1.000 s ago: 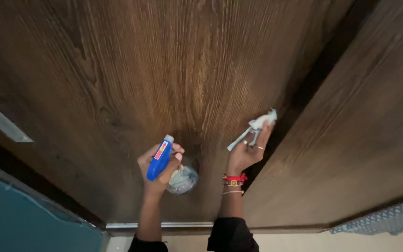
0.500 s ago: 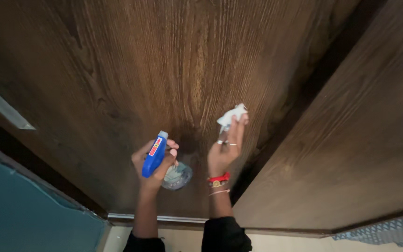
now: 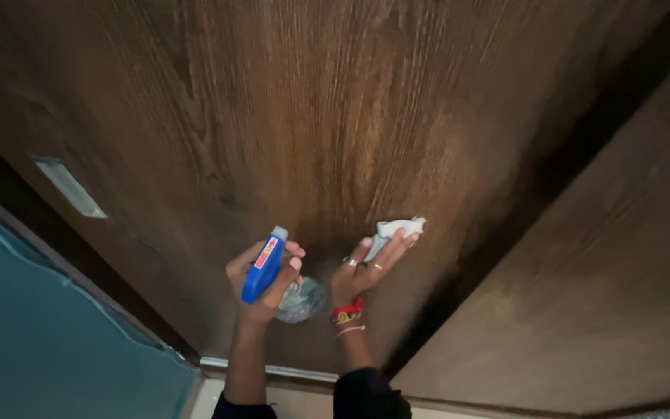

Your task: The person cleans a wooden door by spraying it with liquid and wiping the surface with a cloth.

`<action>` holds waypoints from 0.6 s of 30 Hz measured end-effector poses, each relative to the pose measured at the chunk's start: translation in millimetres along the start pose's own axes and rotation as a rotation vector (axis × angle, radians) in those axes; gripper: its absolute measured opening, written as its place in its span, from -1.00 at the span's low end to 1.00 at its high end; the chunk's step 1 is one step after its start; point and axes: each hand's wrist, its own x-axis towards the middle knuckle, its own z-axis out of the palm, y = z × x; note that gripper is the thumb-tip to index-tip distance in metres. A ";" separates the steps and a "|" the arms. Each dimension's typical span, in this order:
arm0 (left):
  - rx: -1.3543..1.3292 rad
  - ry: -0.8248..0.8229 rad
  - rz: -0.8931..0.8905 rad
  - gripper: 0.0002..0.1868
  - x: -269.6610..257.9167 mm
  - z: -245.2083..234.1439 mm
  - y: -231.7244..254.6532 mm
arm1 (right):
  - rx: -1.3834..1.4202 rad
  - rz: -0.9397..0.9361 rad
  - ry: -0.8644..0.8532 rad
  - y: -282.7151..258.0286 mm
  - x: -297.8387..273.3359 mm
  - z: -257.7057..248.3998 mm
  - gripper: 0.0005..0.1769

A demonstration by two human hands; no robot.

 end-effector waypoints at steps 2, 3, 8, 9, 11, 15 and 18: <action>0.013 0.010 -0.037 -0.81 2.3 -7.1 0.6 | 0.044 -0.006 -0.034 -5.5 -2.8 5.8 -0.40; 0.020 0.013 -0.058 -0.80 3.1 -11.4 0.7 | 0.064 -0.007 -0.052 -8.9 -4.4 8.2 -0.41; 0.038 0.019 -0.096 -0.82 12.4 -33.0 0.0 | 0.087 -0.030 -0.108 -28.5 -9.9 20.6 -0.41; 0.041 0.012 -0.108 -0.81 13.6 -38.4 -0.2 | 0.091 -0.035 -0.115 -31.6 -12.4 23.8 -0.42; 0.019 0.005 -0.088 -0.80 16.1 -49.2 -0.5 | 0.066 -0.043 -0.178 -37.0 -20.1 29.7 -0.41; -0.015 0.008 -0.073 -0.78 22.4 -71.0 0.8 | 0.048 -0.090 -0.269 -50.4 -41.4 48.1 -0.46; 0.018 0.014 -0.031 -0.79 27.6 -88.3 3.0 | 0.049 -0.196 -0.323 -62.8 -54.4 60.3 -0.50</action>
